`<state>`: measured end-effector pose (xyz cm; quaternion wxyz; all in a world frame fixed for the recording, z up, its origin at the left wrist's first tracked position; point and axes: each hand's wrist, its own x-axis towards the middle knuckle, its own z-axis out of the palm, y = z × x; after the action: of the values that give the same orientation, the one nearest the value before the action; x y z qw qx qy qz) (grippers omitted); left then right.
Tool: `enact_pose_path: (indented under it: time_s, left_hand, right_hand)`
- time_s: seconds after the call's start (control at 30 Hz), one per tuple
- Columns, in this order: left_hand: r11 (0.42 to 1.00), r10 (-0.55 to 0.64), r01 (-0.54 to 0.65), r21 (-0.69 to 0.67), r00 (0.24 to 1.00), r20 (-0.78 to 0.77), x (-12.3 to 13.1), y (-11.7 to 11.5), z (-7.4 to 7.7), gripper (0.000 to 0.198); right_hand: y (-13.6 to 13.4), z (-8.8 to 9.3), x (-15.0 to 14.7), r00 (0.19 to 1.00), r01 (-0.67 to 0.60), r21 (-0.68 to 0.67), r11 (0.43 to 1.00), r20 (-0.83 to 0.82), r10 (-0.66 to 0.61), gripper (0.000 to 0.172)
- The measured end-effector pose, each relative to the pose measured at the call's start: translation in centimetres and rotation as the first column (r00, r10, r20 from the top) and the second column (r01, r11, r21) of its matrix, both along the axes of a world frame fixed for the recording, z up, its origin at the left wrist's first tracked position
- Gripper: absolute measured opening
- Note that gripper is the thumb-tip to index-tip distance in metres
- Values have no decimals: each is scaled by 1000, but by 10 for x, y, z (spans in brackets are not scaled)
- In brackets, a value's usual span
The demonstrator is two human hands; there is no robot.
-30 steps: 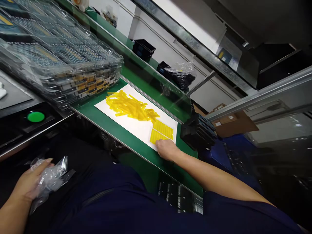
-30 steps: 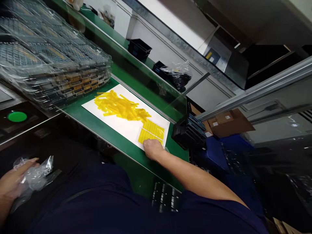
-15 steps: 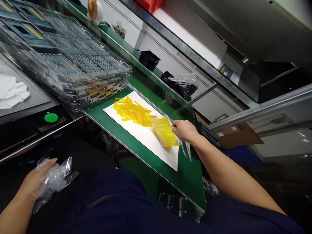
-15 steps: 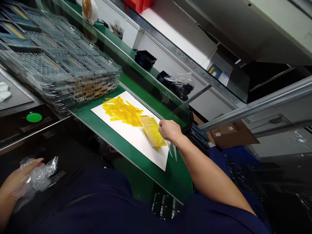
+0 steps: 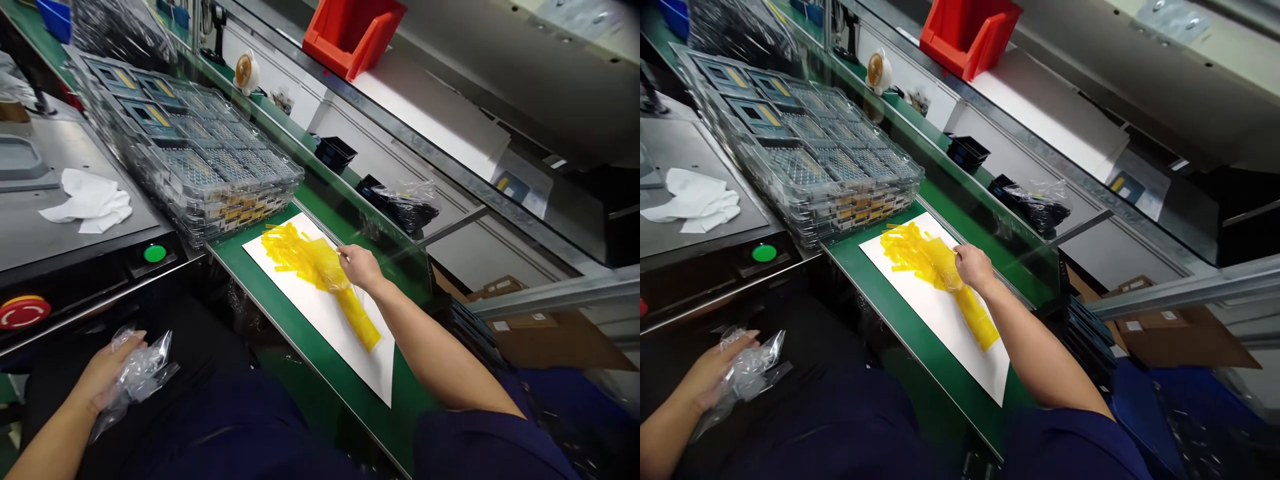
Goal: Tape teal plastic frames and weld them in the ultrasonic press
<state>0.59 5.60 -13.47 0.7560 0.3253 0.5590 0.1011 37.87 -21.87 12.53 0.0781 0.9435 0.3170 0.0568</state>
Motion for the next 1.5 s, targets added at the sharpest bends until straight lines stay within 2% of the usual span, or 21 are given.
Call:
enact_pose_path:
  time_s: [0.1,0.23,0.37,0.47,0.6,0.73,0.83,1.5]
  left_hand:
    - [1000,-9,9,0,1000,9,-1,1,-2,39]
    - [1000,14,-14,-9,1000,-1,1,2,-1,38]
    - [1000,8,-8,-10,1000,-19,5,0,3,38]
    - [1000,-7,7,-28,1000,-16,7,0,2,41]
    - [999,-35,34,-32,999,-30,6,1,-4,48]
    - [999,-42,41,-18,999,-24,3,2,-9,47]
    - [1000,-8,8,-5,1000,-6,0,1,-11,46]
    - [999,-37,36,-9,999,-25,2,0,-9,48]
  right_hand:
    - [0,-8,8,998,49,26,998,-48,-48,36]
    - [-9,-7,17,981,160,56,986,-118,-152,29]
    - [-12,0,17,979,179,262,948,-147,-144,26]
    - [-7,10,11,996,80,397,915,-9,-84,28]
    - [4,18,7,996,-58,270,961,80,38,26]
    - [8,22,14,987,-66,218,974,158,32,27]
    - [10,22,19,988,-59,184,981,153,30,27]
    - [19,22,36,976,-139,217,966,195,97,30]
